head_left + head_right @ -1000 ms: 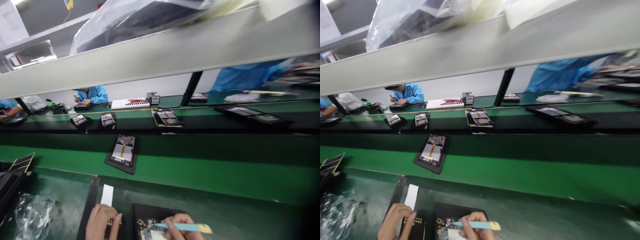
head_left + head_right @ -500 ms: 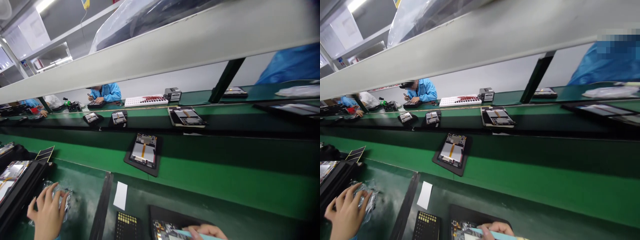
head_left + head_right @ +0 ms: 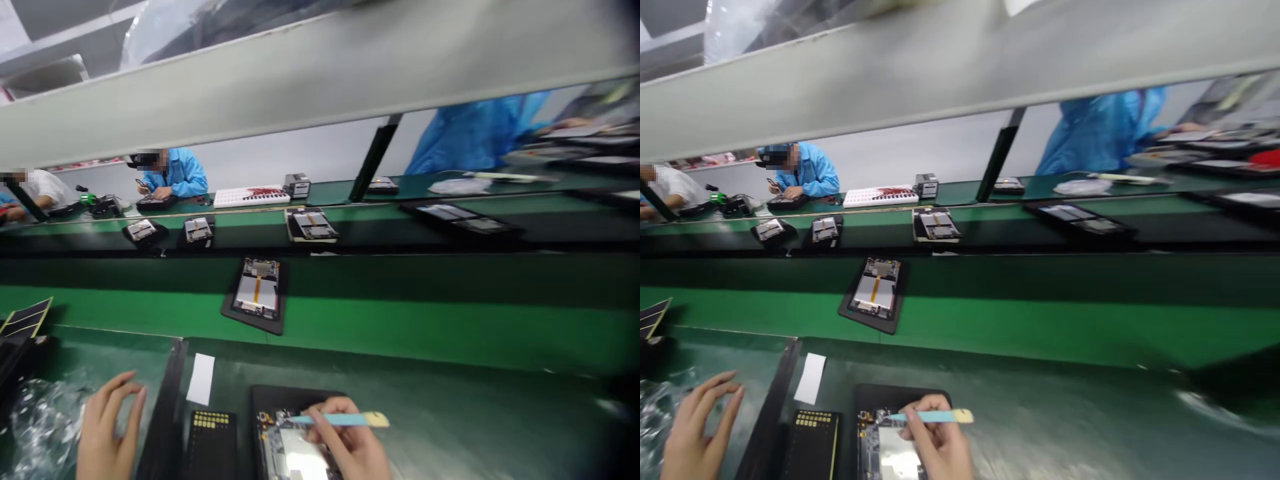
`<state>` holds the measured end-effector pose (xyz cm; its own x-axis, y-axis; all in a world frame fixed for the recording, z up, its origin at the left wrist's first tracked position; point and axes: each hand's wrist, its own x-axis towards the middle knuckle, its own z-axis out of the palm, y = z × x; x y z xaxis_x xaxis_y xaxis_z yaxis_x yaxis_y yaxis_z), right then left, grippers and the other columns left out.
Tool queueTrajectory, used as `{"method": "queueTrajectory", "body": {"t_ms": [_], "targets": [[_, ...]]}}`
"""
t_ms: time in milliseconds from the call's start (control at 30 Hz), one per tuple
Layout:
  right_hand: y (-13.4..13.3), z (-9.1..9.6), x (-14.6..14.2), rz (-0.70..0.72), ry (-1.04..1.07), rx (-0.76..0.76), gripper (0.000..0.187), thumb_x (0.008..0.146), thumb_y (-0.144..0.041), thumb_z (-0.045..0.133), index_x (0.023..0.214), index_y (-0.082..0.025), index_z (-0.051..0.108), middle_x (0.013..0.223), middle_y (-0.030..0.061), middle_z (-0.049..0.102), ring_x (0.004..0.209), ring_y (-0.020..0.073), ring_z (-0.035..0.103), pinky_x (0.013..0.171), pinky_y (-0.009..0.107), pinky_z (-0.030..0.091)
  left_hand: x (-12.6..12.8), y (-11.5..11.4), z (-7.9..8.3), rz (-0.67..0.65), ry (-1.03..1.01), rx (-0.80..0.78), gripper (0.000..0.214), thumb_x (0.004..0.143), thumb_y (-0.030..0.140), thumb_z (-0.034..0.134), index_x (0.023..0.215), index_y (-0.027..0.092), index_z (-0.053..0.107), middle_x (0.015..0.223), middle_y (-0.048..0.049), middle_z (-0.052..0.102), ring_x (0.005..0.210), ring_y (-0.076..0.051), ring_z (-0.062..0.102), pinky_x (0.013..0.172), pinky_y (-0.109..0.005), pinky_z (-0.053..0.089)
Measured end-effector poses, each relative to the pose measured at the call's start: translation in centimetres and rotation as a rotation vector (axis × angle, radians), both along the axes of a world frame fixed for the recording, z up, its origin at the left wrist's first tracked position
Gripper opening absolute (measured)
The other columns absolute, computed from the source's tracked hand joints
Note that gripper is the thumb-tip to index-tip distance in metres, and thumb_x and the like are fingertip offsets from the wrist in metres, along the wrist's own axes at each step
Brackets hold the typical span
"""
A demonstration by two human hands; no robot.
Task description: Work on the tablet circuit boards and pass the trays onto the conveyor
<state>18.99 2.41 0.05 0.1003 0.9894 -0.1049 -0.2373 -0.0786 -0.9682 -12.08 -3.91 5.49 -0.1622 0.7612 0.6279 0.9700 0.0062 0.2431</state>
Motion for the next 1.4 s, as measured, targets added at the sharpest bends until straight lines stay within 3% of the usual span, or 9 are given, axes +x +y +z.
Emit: {"method": "queueTrajectory", "body": {"t_ms": [67,133,200,267,400,533,900,1400], "targets": [[-0.1,0.1,-0.1,0.039,-0.012,0.011,0.038,0.071,-0.053,0.073,0.07,-0.022,0.052,0.063,-0.001,0.063,0.053,0.0152,0.058,0.054,0.024,0.046,3.3,1.2,0.1,-0.249,-0.209,-0.13,0.016,0.092,0.036,0.047,0.099,0.025,0.056,0.109,-0.0064,0.059,0.098,-0.022,0.06,0.084,-0.034,0.048],[0.0,0.0,0.0,0.083,-0.033,0.016,0.037,0.074,-0.053,0.071,0.072,-0.022,0.051,0.062,-0.0009,0.062,0.054,0.016,0.059,0.054,0.025,0.045,6.6,2.5,0.4,-0.511,-0.277,-0.276,0.014,0.09,0.033,0.053,0.101,0.027,0.057,0.107,-0.0046,0.062,0.098,-0.019,0.061,0.083,-0.028,0.05],[0.0,-0.2,0.1,0.078,-0.045,0.019,0.038,0.075,-0.055,0.069,0.073,-0.022,0.05,0.059,-0.0013,0.06,0.053,0.0165,0.059,0.052,0.024,0.044,9.3,3.9,0.4,-0.662,-0.333,-0.412,0.011,0.088,0.028,0.056,0.098,0.027,0.059,0.105,-0.0037,0.064,0.098,-0.018,0.062,0.082,-0.027,0.051],[0.0,-0.4,0.1,0.051,-0.048,0.019,0.04,0.074,-0.056,0.068,0.073,-0.022,0.049,0.058,-0.0017,0.059,0.052,0.0166,0.059,0.05,0.025,0.043,11.3,5.5,0.0,-0.723,-0.405,-0.549,0.011,0.085,0.022,0.058,0.096,0.026,0.06,0.104,-0.0038,0.064,0.098,-0.019,0.06,0.082,-0.029,0.051],[-0.1,-0.2,0.0,0.07,-0.032,0.017,0.039,0.075,-0.056,0.068,0.074,-0.021,0.049,0.057,-0.0025,0.057,0.052,0.0167,0.059,0.053,0.025,0.045,13.3,7.9,-1.1,-0.767,-0.448,-0.702,0.017,0.078,0.009,0.061,0.087,0.024,0.062,0.093,-0.0009,0.066,0.089,-0.018,0.06,0.074,-0.027,0.049],[-0.2,0.3,0.0,0.078,0.009,0.019,0.037,0.076,-0.053,0.068,0.074,-0.021,0.048,0.058,-0.0038,0.056,0.053,0.0153,0.058,0.054,0.024,0.045,13.0,8.9,-1.4,-0.769,-0.463,-0.774,0.019,0.074,0.003,0.06,0.077,0.022,0.063,0.079,0.0011,0.065,0.079,-0.016,0.059,0.065,-0.023,0.044],[-0.3,0.9,-0.3,0.015,0.071,-0.025,0.039,0.072,-0.053,0.073,0.072,-0.022,0.05,0.06,-0.0039,0.057,0.05,0.0145,0.057,0.052,0.024,0.044,10.7,9.1,-1.7,-0.856,-0.633,-0.901,0.005,0.075,0.016,0.065,0.076,0.019,0.068,0.088,-0.0027,0.064,0.065,-0.011,0.057,0.062,-0.021,0.047],[-0.5,1.0,-0.4,-0.022,0.055,-0.026,0.04,0.07,-0.053,0.074,0.071,-0.021,0.051,0.063,-0.003,0.059,0.05,0.0133,0.057,0.051,0.023,0.042,11.4,8.7,-2.3,-0.733,-0.78,-0.942,0.013,0.063,0.005,0.069,0.069,0.016,0.066,0.08,0.0014,0.056,0.059,-0.008,0.049,0.058,-0.02,0.038]]}}
